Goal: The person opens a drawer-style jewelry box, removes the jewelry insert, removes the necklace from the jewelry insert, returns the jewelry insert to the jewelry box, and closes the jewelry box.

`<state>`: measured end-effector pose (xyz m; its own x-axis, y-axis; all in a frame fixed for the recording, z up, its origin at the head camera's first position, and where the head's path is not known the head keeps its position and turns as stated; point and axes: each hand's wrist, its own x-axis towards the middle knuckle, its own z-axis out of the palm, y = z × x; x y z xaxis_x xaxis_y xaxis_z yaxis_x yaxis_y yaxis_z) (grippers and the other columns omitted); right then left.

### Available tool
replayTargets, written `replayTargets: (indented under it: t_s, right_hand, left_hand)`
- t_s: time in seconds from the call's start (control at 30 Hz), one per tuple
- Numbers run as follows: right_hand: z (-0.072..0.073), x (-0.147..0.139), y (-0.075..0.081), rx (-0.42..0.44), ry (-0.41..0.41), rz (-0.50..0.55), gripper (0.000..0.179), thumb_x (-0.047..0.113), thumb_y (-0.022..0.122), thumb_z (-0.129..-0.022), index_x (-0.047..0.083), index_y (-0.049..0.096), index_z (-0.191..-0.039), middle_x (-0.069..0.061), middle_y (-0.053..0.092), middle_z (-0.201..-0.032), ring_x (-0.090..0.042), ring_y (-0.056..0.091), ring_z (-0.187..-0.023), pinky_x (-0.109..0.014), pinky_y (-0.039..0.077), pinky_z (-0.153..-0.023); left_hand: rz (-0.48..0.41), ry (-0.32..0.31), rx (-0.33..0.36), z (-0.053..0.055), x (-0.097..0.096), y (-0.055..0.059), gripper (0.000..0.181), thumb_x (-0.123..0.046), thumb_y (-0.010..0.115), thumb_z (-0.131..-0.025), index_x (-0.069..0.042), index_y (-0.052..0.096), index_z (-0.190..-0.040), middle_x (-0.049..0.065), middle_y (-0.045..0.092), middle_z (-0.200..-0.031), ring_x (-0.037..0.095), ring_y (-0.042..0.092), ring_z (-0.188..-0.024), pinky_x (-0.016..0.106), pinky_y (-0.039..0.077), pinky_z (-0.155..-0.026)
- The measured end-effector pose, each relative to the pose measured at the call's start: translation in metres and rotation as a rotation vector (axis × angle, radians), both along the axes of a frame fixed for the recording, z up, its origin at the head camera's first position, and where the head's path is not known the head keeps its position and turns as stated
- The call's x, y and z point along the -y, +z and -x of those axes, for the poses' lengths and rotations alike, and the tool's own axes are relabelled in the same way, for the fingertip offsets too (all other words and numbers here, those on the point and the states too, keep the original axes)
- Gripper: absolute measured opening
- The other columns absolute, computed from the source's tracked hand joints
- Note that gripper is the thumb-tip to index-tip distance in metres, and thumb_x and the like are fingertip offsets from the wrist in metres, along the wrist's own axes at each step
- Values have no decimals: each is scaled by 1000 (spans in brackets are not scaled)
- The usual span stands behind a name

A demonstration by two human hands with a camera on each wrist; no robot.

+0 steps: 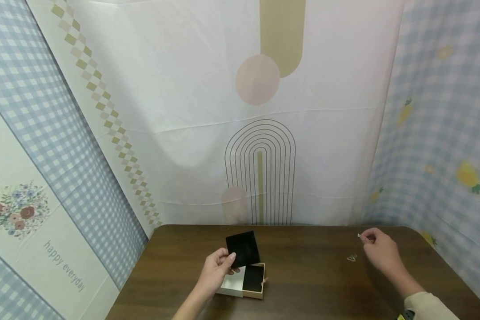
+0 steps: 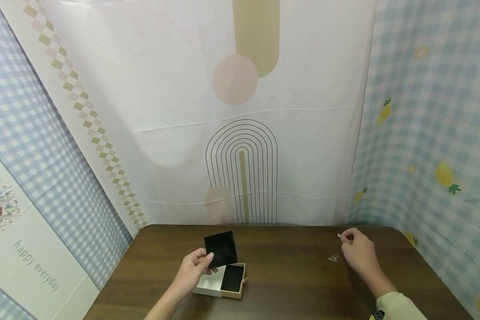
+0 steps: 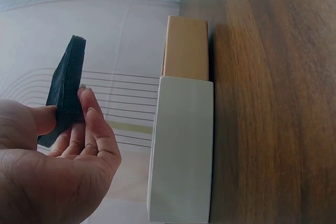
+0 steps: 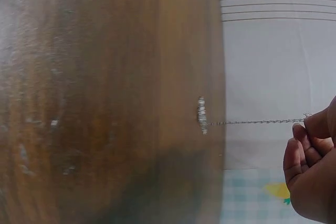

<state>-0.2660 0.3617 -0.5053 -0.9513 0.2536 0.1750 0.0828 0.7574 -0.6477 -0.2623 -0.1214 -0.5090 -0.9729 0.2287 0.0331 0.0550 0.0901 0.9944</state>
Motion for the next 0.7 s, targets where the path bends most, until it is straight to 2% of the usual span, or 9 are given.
replayTargets:
  t_s: [0.27, 0.57, 0.7]
  right_hand:
    - [5, -2, -22, 37, 24, -24, 26, 15, 56, -104, -7, 67, -114, -22, 73, -103, -25, 66, -86, -33, 47, -68]
    - [7, -3, -47, 202, 62, 22, 23, 16, 59, -100, -3, 70, -105, -23, 73, -104, -27, 65, -90, -34, 46, -71]
    - [8, -4, -52, 205, 95, 0, 19, 13, 60, -97, -3, 71, -101, -21, 73, -101, -27, 65, -89, -36, 48, -71]
  left_hand:
    - [-1, -7, 5, 0, 0, -1, 24, -20, 61, -110, 4, 61, -108, 17, 81, -98, 12, 72, -80, 25, 59, -80]
    - [6, -8, 9, 0, 1, -2, 25, -20, 60, -110, 4, 61, -109, 18, 81, -96, 12, 73, -80, 27, 59, -80]
    - [6, 4, 14, 1, 2, -2, 25, -21, 60, -110, 4, 61, -110, 17, 81, -97, 14, 72, -81, 27, 58, -80]
